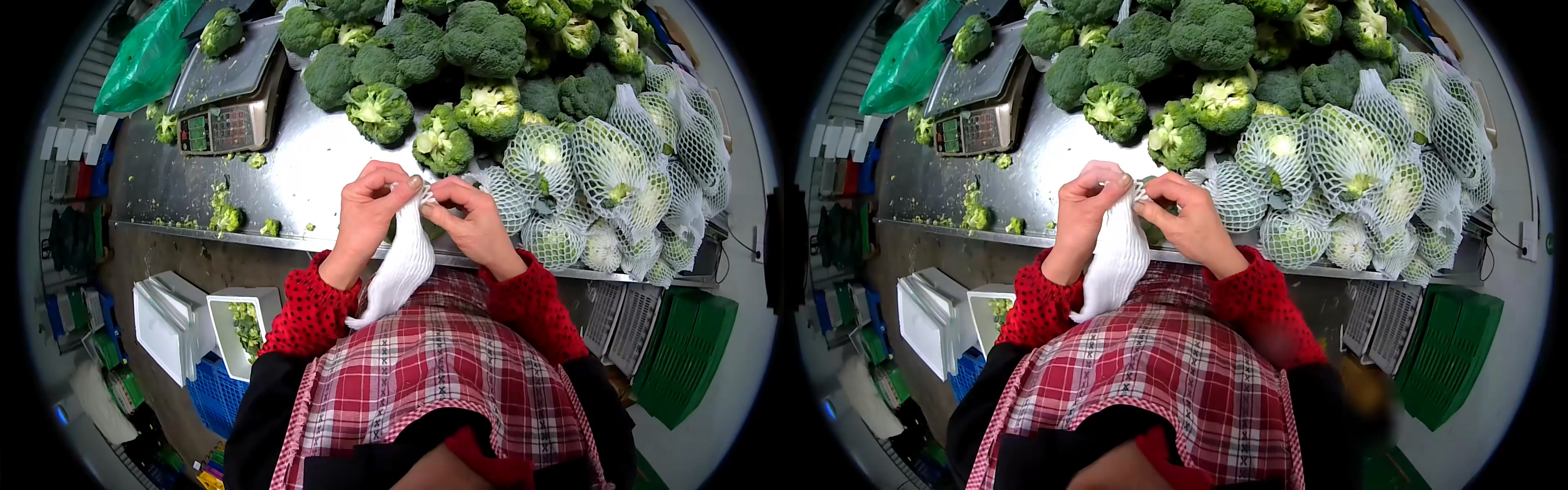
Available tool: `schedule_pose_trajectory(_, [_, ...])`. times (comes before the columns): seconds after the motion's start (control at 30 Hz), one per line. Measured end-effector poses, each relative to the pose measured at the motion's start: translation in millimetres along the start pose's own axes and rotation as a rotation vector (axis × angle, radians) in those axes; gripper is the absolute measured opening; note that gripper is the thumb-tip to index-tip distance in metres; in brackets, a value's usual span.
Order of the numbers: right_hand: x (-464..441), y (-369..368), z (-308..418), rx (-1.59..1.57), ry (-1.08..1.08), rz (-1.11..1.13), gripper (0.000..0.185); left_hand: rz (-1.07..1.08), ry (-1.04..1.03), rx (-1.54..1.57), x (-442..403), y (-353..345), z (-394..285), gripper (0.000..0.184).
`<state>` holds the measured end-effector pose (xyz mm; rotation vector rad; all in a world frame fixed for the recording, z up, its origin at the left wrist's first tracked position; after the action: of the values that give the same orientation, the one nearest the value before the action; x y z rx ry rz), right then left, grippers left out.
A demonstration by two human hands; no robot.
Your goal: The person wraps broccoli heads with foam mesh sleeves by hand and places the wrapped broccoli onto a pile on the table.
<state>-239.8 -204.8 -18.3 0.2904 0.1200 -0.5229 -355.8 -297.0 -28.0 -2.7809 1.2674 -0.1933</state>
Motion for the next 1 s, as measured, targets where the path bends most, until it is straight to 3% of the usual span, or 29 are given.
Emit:
schedule_pose_trajectory(0.07, [0,1,-4,-0.118,-0.058,-0.108,0.019,-0.061,-0.196,-0.075,1,10,-11,0.012])
schedule_pose_trajectory(0.1, [-2,3,-5,-0.142,0.001,-0.173,0.015,-0.061,-0.198,-0.077,5,14,-13,0.012])
schedule_pose_trajectory(0.17, [0,4,-18,-0.318,-0.087,-0.300,0.012,0.117,0.269,-0.070,17,12,18,0.020])
schedule_pose_trajectory(0.2, [4,7,-31,-0.494,-0.181,-0.424,0.012,0.155,0.294,-0.162,21,19,50,0.026])
schedule_pose_trajectory(0.27, [6,-2,-51,-1.015,-0.389,-0.515,0.013,0.141,0.334,0.042,32,17,59,0.027])
schedule_pose_trajectory(0.33, [18,-22,-64,-1.192,-0.447,-0.258,0.018,-0.046,0.304,0.400,30,19,43,0.024])
schedule_pose_trajectory(0.4, [50,-49,-62,-1.055,-0.467,0.142,0.031,-0.032,0.344,0.818,23,33,58,0.030])
schedule_pose_trajectory(0.43, [69,-61,-61,-0.965,-0.439,0.339,0.041,0.039,0.438,0.847,26,31,66,0.031])
schedule_pose_trajectory(0.47, [87,-68,-59,-1.140,-0.445,0.506,0.042,0.105,0.538,0.878,36,25,74,0.033])
schedule_pose_trajectory(0.53, [88,-38,-71,-0.997,-0.438,0.129,0.038,0.228,0.647,0.688,67,8,86,0.033])
schedule_pose_trajectory(0.6, [87,-21,-74,-1.249,-0.365,0.030,0.031,0.405,0.792,0.506,111,-14,92,0.030])
schedule_pose_trajectory(0.67, [98,-16,-84,-1.322,-0.471,-0.077,0.026,0.627,0.780,0.359,133,-8,112,0.030])
schedule_pose_trajectory(0.7, [103,-19,-80,-1.329,-0.473,-0.091,0.026,0.601,0.812,0.390,127,0,103,0.029])
schedule_pose_trajectory(0.73, [112,-22,-80,-1.306,-0.548,-0.193,0.024,0.475,0.638,0.587,110,3,83,0.029])
schedule_pose_trajectory(0.8, [120,-27,-87,-1.282,-0.622,-0.305,0.021,0.365,0.575,0.796,94,13,73,0.026])
schedule_pose_trajectory(0.87, [116,-27,-101,-0.315,-0.477,-0.060,0.022,0.375,0.578,0.763,88,11,66,0.022])
schedule_pose_trajectory(0.9, [120,-14,-104,0.094,-0.351,-0.218,0.026,0.269,0.519,0.299,82,28,84,0.023])
schedule_pose_trajectory(0.93, [118,-17,-103,0.093,-0.353,-0.228,0.026,0.160,0.438,-0.162,75,47,97,0.027])
schedule_pose_trajectory(0.97, [116,-9,-101,0.155,-0.345,-0.365,0.026,-0.019,0.233,-0.081,66,62,102,0.035])
schedule_pose_trajectory(1.0, [114,-2,-98,0.215,-0.335,-0.500,0.026,-0.156,0.146,-0.418,61,79,103,0.038])
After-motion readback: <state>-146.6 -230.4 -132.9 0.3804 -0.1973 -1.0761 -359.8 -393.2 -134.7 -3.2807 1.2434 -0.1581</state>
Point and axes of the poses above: each hand's wrist, its own x-axis away from the middle knuckle, its own y-axis out of the back of the hand, z = x × y, the point moved 8 cm from there along -x, towards the middle knuckle, and after that the axes turned 3 degrees about y, right-handed, at the moved point
